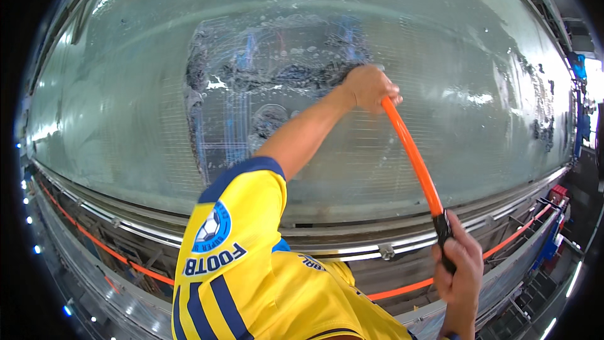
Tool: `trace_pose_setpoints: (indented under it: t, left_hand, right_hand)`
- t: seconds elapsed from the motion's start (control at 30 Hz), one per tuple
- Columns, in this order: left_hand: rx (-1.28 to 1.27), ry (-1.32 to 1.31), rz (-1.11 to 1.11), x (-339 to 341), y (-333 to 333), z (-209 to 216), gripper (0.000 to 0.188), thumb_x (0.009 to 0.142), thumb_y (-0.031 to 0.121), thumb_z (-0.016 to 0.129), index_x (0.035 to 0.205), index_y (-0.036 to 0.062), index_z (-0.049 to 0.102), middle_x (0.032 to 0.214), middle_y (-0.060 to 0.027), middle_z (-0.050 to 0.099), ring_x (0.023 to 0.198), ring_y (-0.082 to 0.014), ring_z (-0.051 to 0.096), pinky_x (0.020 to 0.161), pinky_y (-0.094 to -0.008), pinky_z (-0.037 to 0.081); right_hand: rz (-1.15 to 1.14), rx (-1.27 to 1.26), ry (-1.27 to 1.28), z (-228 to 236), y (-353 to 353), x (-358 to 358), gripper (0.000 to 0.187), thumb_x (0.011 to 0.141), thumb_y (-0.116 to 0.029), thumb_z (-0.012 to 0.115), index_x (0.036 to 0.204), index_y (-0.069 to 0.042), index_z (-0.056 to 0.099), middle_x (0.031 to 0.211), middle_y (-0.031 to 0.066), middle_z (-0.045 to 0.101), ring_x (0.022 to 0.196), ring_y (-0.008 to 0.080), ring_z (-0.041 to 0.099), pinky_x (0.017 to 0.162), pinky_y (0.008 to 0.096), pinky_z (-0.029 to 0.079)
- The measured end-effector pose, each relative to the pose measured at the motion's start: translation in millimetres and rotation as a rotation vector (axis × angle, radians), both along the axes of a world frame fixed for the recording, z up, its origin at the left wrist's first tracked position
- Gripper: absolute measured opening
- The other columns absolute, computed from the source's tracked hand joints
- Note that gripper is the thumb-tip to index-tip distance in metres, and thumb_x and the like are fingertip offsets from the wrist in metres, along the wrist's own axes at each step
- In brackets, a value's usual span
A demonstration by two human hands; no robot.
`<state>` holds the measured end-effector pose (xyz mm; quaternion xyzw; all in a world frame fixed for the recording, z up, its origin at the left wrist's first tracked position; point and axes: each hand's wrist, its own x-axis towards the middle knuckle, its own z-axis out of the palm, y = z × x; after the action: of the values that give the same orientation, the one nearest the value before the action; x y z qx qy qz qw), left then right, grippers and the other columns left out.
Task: The person uses a squeegee and a cloth to clean a large glass surface. They repeatedly wipe the glass with the cloth and then use the squeegee to remove water and residue, working methodically across the surface.
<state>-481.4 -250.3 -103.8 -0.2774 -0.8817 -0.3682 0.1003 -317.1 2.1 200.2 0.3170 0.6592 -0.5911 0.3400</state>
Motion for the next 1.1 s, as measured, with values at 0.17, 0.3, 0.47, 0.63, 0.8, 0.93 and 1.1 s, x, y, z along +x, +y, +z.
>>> trace_pose_setpoints:
  t: [0.17, 0.3, 0.47, 0.63, 0.8, 0.93, 1.1]
  left_hand:
    - [0.14, 0.051, 0.014, 17.6, 22.2, -1.7, 0.037, 0.085, 0.034, 0.066, 0.057, 0.0131, 0.053, 0.054, -0.0067, 0.056, 0.052, -0.0319, 0.058, 0.05, -0.045, 0.043]
    - [0.116, 0.054, 0.051, 122.1, 51.8, 2.4, 0.044, 0.083, 0.032, 0.07, 0.052, 0.0119, 0.046, 0.051, -0.0083, 0.052, 0.049, -0.0329, 0.055, 0.05, -0.0449, 0.042]
    - [0.059, -0.039, 0.143, 286.0, 58.5, 18.3, 0.046, 0.083, 0.032, 0.07, 0.051, 0.0126, 0.043, 0.049, -0.0084, 0.048, 0.047, -0.0314, 0.052, 0.05, -0.0432, 0.041]
    - [0.041, -0.034, 0.198, 322.7, 26.4, 18.4, 0.046, 0.081, 0.029, 0.073, 0.051, 0.0121, 0.042, 0.049, -0.007, 0.048, 0.047, -0.0306, 0.051, 0.049, -0.042, 0.04]
    - [0.108, 0.013, 0.161, 257.2, 8.7, 10.4, 0.045, 0.081, 0.024, 0.073, 0.051, 0.012, 0.042, 0.049, -0.0066, 0.048, 0.045, -0.0293, 0.05, 0.045, -0.041, 0.038]
    - [0.188, 0.039, 0.05, 184.3, 9.7, 2.4, 0.042, 0.086, 0.025, 0.067, 0.052, 0.0124, 0.047, 0.048, -0.0068, 0.051, 0.045, -0.0297, 0.054, 0.042, -0.0421, 0.04]
    - [0.161, 0.111, -0.02, 61.6, -9.6, -3.3, 0.042, 0.082, 0.022, 0.07, 0.052, 0.0126, 0.043, 0.048, -0.0045, 0.047, 0.044, -0.0271, 0.05, 0.04, -0.0412, 0.036]
  right_hand:
    - [-0.065, -0.11, -0.009, -19.2, 20.9, 23.2, 0.052, 0.097, -0.01, 0.051, 0.148, 0.0, 0.043, 0.081, 0.0069, 0.059, 0.04, 0.0054, 0.041, 0.033, 0.0202, 0.028]
    - [0.0, -0.122, -0.088, 9.6, 58.0, 94.7, 0.055, 0.093, -0.006, 0.049, 0.148, 0.0, 0.043, 0.08, 0.0089, 0.06, 0.04, 0.007, 0.042, 0.034, 0.0212, 0.03]
    - [0.093, -0.107, -0.242, 32.1, 88.1, 178.5, 0.055, 0.093, -0.001, 0.051, 0.147, -0.001, 0.044, 0.086, 0.0116, 0.064, 0.041, 0.0082, 0.043, 0.035, 0.0229, 0.031]
    - [0.229, -0.131, -0.294, 40.1, 64.3, 179.4, 0.056, 0.093, 0.001, 0.05, 0.149, -0.002, 0.043, 0.087, 0.0104, 0.063, 0.042, 0.0078, 0.042, 0.039, 0.0245, 0.031]
    - [0.317, -0.016, -0.275, 55.0, 9.7, 126.4, 0.056, 0.095, -0.003, 0.05, 0.15, -0.001, 0.04, 0.082, 0.0091, 0.059, 0.041, 0.0071, 0.042, 0.036, 0.0241, 0.03]
    - [0.244, -0.015, -0.134, 33.1, 22.7, 114.0, 0.052, 0.098, -0.005, 0.054, 0.149, -0.003, 0.044, 0.079, 0.002, 0.06, 0.044, 0.0023, 0.038, 0.039, 0.0181, 0.028]
    - [0.086, -0.002, -0.128, 18.9, -8.7, 39.3, 0.055, 0.096, -0.005, 0.052, 0.15, -0.001, 0.04, 0.079, 0.0067, 0.058, 0.041, 0.0047, 0.041, 0.035, 0.0206, 0.03]
